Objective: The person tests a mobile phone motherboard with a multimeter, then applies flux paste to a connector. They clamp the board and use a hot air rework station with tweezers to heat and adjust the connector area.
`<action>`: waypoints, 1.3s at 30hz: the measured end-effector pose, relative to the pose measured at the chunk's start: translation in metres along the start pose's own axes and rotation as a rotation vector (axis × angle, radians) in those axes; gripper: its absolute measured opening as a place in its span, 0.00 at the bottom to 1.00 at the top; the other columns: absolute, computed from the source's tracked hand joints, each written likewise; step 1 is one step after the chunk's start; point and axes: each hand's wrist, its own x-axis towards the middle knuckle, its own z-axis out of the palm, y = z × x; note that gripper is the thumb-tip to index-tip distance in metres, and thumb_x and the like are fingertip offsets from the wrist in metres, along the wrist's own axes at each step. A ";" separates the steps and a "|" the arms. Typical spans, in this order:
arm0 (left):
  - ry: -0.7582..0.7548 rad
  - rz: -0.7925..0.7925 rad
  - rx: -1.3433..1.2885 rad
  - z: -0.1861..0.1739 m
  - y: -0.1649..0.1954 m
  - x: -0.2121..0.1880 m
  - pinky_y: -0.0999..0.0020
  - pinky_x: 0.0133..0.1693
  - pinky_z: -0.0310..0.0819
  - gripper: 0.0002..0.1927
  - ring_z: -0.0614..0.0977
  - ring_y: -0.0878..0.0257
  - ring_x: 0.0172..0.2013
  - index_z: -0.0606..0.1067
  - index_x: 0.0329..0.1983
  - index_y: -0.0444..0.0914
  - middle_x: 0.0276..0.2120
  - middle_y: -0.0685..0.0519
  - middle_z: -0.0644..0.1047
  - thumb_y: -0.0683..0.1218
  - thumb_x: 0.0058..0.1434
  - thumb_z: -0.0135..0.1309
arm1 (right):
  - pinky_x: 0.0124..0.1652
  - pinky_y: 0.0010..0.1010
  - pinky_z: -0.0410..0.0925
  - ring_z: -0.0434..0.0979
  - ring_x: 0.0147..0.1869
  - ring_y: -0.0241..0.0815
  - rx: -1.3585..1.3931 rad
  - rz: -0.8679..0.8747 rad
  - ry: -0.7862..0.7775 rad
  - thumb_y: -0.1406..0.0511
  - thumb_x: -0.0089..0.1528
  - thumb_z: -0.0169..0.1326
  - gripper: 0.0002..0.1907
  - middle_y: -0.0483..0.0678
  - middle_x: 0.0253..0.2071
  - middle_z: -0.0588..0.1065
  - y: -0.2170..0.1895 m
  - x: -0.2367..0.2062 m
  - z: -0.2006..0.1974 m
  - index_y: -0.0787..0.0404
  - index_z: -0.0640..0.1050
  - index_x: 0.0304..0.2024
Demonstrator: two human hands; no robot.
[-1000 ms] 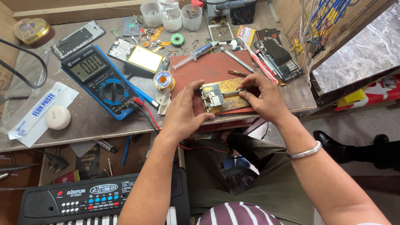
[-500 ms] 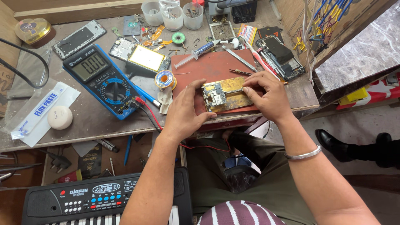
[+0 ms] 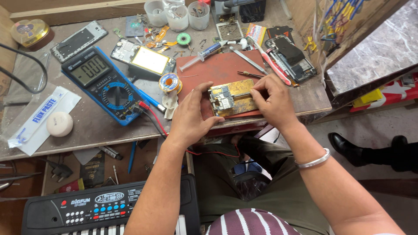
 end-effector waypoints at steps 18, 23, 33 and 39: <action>0.001 0.009 0.009 0.002 -0.001 0.005 0.55 0.52 0.73 0.49 0.79 0.49 0.55 0.65 0.66 0.42 0.53 0.49 0.77 0.51 0.42 0.75 | 0.49 0.29 0.73 0.77 0.55 0.41 0.068 0.086 -0.140 0.69 0.62 0.60 0.09 0.49 0.53 0.74 -0.010 0.006 -0.009 0.65 0.81 0.44; 0.000 0.017 0.024 0.003 -0.002 0.004 0.54 0.52 0.73 0.48 0.79 0.47 0.53 0.65 0.66 0.43 0.53 0.47 0.77 0.51 0.43 0.75 | 0.52 0.31 0.72 0.76 0.58 0.43 0.068 0.068 -0.161 0.71 0.64 0.57 0.06 0.49 0.54 0.74 -0.008 0.005 -0.010 0.67 0.79 0.43; 0.009 0.021 0.027 0.005 0.000 0.003 0.53 0.49 0.73 0.47 0.79 0.47 0.52 0.65 0.65 0.44 0.49 0.49 0.78 0.51 0.43 0.75 | 0.58 0.35 0.67 0.74 0.59 0.46 0.041 0.046 -0.200 0.69 0.63 0.59 0.07 0.49 0.50 0.76 0.004 0.008 -0.011 0.65 0.80 0.43; 0.017 0.037 0.030 0.003 0.001 0.004 0.53 0.49 0.73 0.46 0.79 0.47 0.53 0.65 0.65 0.44 0.50 0.49 0.77 0.52 0.43 0.75 | 0.58 0.35 0.66 0.72 0.62 0.46 0.015 0.047 -0.185 0.67 0.64 0.56 0.08 0.48 0.55 0.75 -0.002 0.007 -0.007 0.63 0.79 0.45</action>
